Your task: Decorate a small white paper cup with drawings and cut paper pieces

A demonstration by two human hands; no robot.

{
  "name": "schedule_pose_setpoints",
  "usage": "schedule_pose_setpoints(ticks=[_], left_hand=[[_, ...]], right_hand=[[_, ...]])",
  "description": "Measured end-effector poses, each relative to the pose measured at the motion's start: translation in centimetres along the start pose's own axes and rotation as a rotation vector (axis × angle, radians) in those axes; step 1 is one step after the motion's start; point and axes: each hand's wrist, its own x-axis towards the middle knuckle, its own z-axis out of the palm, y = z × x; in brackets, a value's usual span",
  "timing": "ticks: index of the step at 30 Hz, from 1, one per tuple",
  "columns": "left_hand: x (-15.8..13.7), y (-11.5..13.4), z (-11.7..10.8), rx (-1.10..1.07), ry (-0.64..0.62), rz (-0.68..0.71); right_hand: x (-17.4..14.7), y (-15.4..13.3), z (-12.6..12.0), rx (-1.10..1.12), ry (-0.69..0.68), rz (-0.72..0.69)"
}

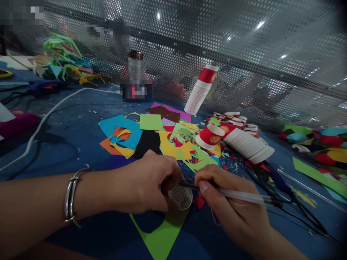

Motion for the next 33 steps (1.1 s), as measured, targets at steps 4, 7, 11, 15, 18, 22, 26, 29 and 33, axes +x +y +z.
schedule_pose_setpoints(ticks=[4,7,11,15,18,22,26,29,33], left_hand=[[-0.01,-0.12,0.11,-0.002,0.028,0.012],[-0.01,-0.27,0.25,0.001,0.032,0.025],[0.05,-0.46,0.44,-0.006,0.052,0.023],[0.10,-0.43,0.40,0.006,0.040,0.015],[0.08,-0.25,0.27,0.013,0.029,0.007],[0.03,-0.06,0.19,0.014,0.032,-0.005],[0.02,-0.15,0.30,0.007,0.036,0.004],[-0.04,-0.35,0.40,0.002,0.048,0.021],[-0.05,-0.53,0.43,-0.004,0.043,0.028]], right_hand=[[-0.01,0.10,0.05,0.002,-0.010,-0.001],[0.00,0.20,0.11,0.003,-0.014,-0.002],[-0.01,0.30,0.19,-0.010,-0.011,-0.011],[0.03,0.29,0.21,-0.035,-0.011,0.006],[0.08,0.30,0.22,-0.039,-0.010,-0.002],[0.00,0.30,0.11,-0.038,0.002,-0.017],[-0.13,0.21,-0.04,-0.026,0.002,-0.020],[-0.14,0.14,-0.03,0.000,-0.011,-0.015],[-0.10,0.14,0.10,0.009,-0.019,-0.004]])
